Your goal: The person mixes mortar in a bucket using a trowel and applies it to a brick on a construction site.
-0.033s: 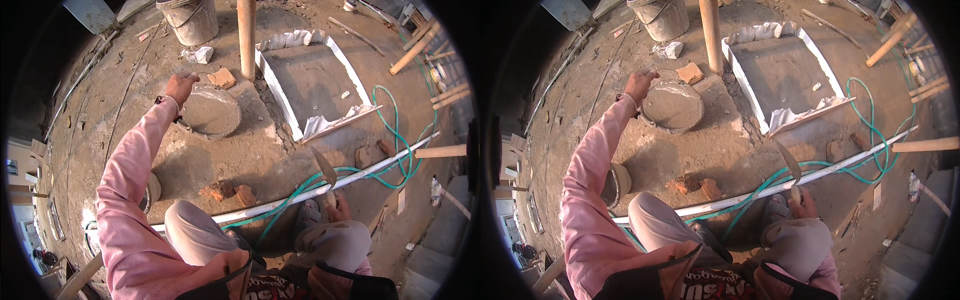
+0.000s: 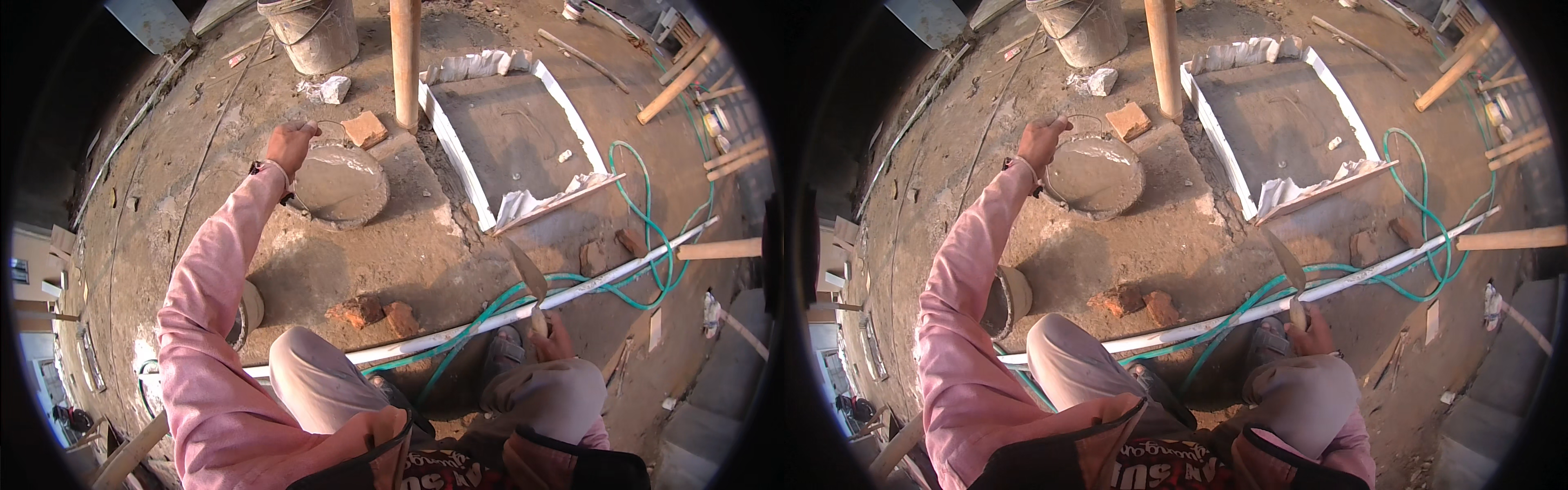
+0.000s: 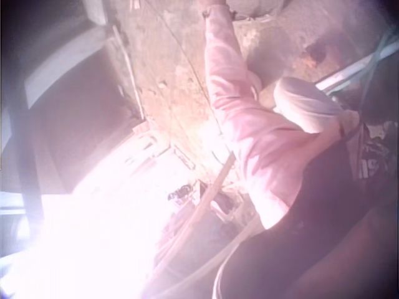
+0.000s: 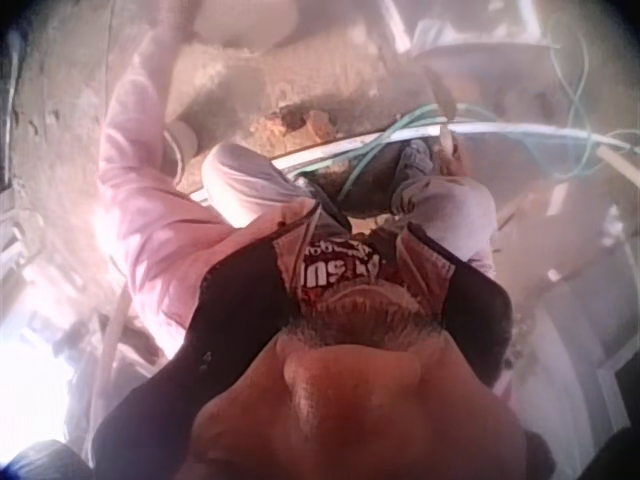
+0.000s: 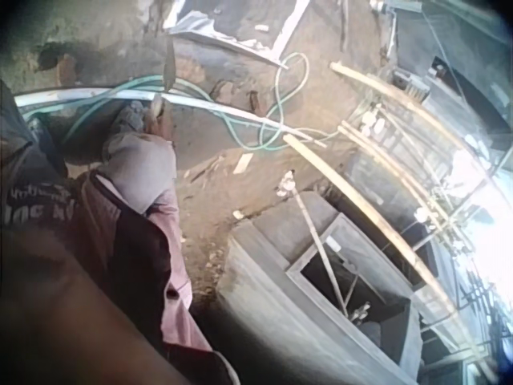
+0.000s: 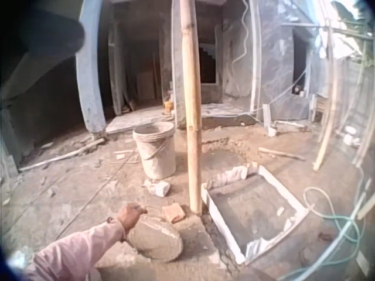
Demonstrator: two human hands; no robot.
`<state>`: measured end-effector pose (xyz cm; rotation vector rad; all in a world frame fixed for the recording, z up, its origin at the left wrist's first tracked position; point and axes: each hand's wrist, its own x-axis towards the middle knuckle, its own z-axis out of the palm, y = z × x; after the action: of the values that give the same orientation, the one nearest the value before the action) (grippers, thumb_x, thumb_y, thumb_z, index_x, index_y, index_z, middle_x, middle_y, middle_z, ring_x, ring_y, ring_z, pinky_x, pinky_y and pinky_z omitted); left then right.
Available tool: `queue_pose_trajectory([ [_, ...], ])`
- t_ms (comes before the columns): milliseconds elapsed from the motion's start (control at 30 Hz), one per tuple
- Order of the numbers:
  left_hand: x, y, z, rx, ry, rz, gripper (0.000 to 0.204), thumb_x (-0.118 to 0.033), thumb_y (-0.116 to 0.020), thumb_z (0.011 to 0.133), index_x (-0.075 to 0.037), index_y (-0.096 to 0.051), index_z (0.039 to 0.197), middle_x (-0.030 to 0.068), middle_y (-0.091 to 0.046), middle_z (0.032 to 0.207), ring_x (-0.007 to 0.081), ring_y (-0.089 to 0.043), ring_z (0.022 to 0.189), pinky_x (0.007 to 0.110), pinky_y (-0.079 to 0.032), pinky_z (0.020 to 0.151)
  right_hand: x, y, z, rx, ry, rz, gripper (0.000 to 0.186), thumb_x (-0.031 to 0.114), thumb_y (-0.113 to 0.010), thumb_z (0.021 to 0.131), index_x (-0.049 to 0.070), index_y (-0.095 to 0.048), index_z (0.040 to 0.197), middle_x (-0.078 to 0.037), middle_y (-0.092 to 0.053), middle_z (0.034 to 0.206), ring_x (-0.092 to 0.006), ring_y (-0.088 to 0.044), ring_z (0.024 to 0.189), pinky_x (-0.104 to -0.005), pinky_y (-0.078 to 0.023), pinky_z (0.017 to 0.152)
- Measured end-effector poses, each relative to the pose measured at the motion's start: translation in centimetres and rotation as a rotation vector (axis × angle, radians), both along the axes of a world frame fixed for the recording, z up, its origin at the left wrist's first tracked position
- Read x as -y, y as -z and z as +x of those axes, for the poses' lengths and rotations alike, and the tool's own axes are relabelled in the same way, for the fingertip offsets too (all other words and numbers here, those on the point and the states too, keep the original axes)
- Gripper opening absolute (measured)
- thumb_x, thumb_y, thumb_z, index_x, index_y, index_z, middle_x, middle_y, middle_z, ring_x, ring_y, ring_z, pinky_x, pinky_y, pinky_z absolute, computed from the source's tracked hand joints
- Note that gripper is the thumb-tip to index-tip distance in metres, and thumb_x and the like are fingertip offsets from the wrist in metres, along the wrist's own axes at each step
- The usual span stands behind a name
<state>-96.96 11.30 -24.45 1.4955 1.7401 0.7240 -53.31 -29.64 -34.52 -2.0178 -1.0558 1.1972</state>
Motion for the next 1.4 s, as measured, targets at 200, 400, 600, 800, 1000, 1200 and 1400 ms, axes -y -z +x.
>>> queue_pose_trajectory([
  [200,1.8,1.7,-8.8,0.058,-0.184,-0.002,0.035,-0.035,-0.056,0.086,-0.003,-0.07,0.093,0.0128,-0.067,0.091,0.0194,-0.06,0.082,0.033,-0.045,0.075,-9.0,-3.1,-2.6,0.028,-0.381,-0.018,0.049,0.025,-0.066,0.08,0.004,-0.045,0.12,-0.019,-0.06,0.095,-0.0285,-0.06,0.088,-0.0373,-0.046,0.077],
  [400,3.3,3.2,-13.3,0.11,-0.167,0.019,0.036,-0.036,-0.053,0.089,-0.006,-0.069,0.098,0.0148,-0.068,0.09,0.0233,-0.062,0.086,0.034,-0.045,0.078,-16.9,-9.7,-7.0,0.476,-0.745,0.211,0.046,0.013,-0.062,0.076,0.005,-0.044,0.118,-0.025,-0.059,0.096,-0.0423,-0.058,0.09,-0.0426,-0.046,0.077],
  [600,2.9,8.3,-19.8,0.116,-0.352,0.098,0.035,-0.03,-0.051,0.088,-0.002,-0.064,0.104,0.0198,-0.066,0.093,0.0362,-0.061,0.094,0.039,-0.045,0.083,-24.4,-17.9,-18.0,0.695,-1.059,0.278,0.043,0.01,-0.058,0.076,0.006,-0.046,0.117,-0.024,-0.058,0.101,-0.0414,-0.056,0.096,-0.0464,-0.045,0.079],
  [800,8.7,18.2,-19.8,-0.073,-0.741,0.172,0.046,-0.029,-0.06,0.082,0.006,-0.058,0.111,0.0243,-0.064,0.093,0.0376,-0.06,0.096,0.04,-0.046,0.085,-31.3,-21.4,-29.8,1.103,-1.263,0.287,0.033,0.019,-0.055,0.084,0.006,-0.049,0.113,-0.019,-0.063,0.093,-0.038,-0.06,0.09,-0.0476,-0.047,0.079],
  [1000,13.9,19.8,-17.8,0.207,-0.721,-0.117,0.051,-0.029,-0.068,0.076,0.009,-0.059,0.109,0.0199,-0.067,0.091,0.026,-0.066,0.087,0.033,-0.049,0.079,-34.6,-20.8,-36.3,1.127,-1.421,0.272,0.022,0.019,-0.055,0.083,0.0,-0.059,0.095,-0.023,-0.064,0.085,-0.0381,-0.063,0.084,-0.0462,-0.05,0.075],
  [1200,14.7,15.6,-12.2,0.285,-0.72,-0.151,0.051,-0.028,-0.071,0.073,0.007,-0.061,0.109,0.0235,-0.066,0.098,0.032,-0.064,0.096,0.036,-0.047,0.084,-38.1,-13.4,-41.5,1.227,-1.543,0.07,0.025,0.01,-0.053,0.077,0.0,-0.066,0.094,-0.022,-0.066,0.091,-0.035,-0.066,0.084,-0.0428,-0.053,0.075],
  [1400,16.4,14.9,-12.7,0.217,-0.737,-0.129,0.051,-0.027,-0.068,0.075,0.009,-0.059,0.11,0.0262,-0.064,0.1,0.0334,-0.063,0.098,0.037,-0.047,0.085,-37.6,-10.1,-41.7,1.177,-1.731,0.333,0.027,0.011,-0.054,0.075,-0.003,-0.062,0.096,-0.022,-0.064,0.076,-0.0352,-0.065,0.071,-0.0441,-0.051,0.064],
])
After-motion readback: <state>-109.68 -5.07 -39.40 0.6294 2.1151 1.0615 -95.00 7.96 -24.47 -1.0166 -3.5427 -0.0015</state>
